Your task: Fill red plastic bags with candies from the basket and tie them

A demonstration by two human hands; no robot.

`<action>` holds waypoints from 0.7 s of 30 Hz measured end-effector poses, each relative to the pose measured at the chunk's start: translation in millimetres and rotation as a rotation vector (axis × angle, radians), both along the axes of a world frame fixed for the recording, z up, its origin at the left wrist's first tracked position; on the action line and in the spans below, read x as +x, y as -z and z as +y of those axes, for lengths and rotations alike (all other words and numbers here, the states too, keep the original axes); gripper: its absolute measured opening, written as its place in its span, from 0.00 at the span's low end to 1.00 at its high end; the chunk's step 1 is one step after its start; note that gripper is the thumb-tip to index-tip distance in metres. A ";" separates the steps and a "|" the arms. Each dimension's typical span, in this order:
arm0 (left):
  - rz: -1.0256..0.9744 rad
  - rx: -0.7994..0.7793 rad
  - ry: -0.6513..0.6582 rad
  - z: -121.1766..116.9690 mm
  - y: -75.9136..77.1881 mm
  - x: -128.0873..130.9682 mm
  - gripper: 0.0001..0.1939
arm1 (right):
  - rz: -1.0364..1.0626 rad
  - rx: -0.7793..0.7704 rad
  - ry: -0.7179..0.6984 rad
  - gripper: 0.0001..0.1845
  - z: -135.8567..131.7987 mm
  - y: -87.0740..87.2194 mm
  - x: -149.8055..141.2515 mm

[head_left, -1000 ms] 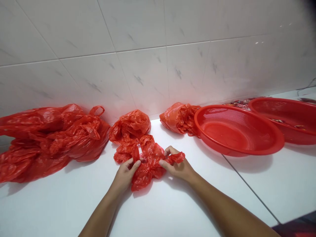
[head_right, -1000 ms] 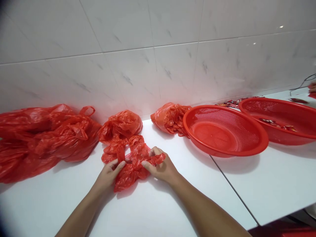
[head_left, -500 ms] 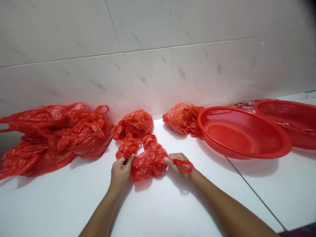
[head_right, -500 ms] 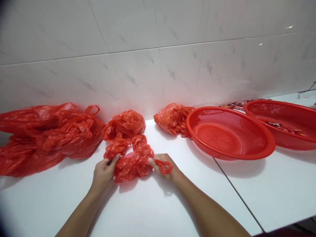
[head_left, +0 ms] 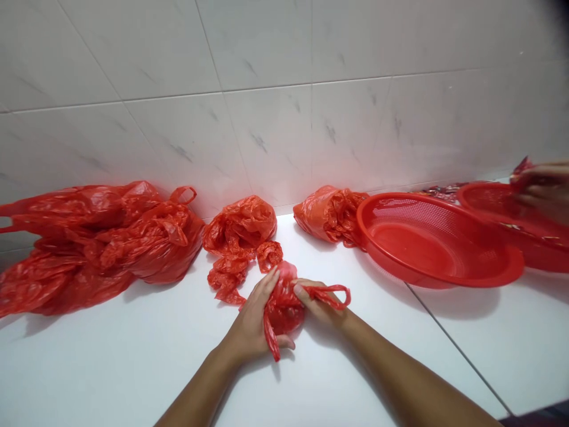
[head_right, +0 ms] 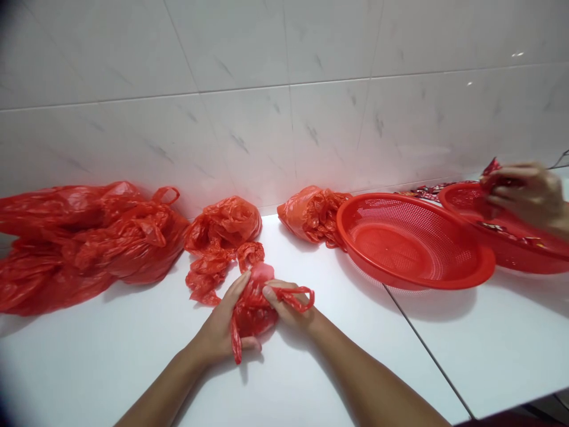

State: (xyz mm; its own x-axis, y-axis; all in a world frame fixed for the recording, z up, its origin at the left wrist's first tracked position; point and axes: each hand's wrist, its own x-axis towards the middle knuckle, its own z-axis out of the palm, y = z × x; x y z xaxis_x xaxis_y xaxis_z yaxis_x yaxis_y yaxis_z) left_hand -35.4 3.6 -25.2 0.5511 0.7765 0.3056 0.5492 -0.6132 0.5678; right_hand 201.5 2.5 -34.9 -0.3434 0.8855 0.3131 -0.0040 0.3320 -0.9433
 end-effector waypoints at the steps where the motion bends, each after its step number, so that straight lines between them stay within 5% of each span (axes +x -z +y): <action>1: 0.010 0.047 -0.005 -0.6 0.0 3.0 0.65 | -0.014 0.029 -0.020 0.26 -2.3 -0.3 -3.4; 8: 0.060 0.228 -0.111 1.0 -9.3 12.8 0.31 | -0.039 0.058 0.002 0.20 -6.3 0.1 -11.6; 21: 0.088 0.281 -0.123 2.1 -11.7 14.0 0.21 | -0.124 -0.045 0.050 0.16 -8.3 -2.5 -12.0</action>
State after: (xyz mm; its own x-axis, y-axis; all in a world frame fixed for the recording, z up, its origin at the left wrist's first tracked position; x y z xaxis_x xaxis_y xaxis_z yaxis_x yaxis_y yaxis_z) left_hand -21.4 5.7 -13.5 0.4923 0.7307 0.4730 0.6681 -0.6655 0.3328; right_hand 189.5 -5.7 -32.4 -0.3320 0.9147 0.2303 0.1293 0.2860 -0.9495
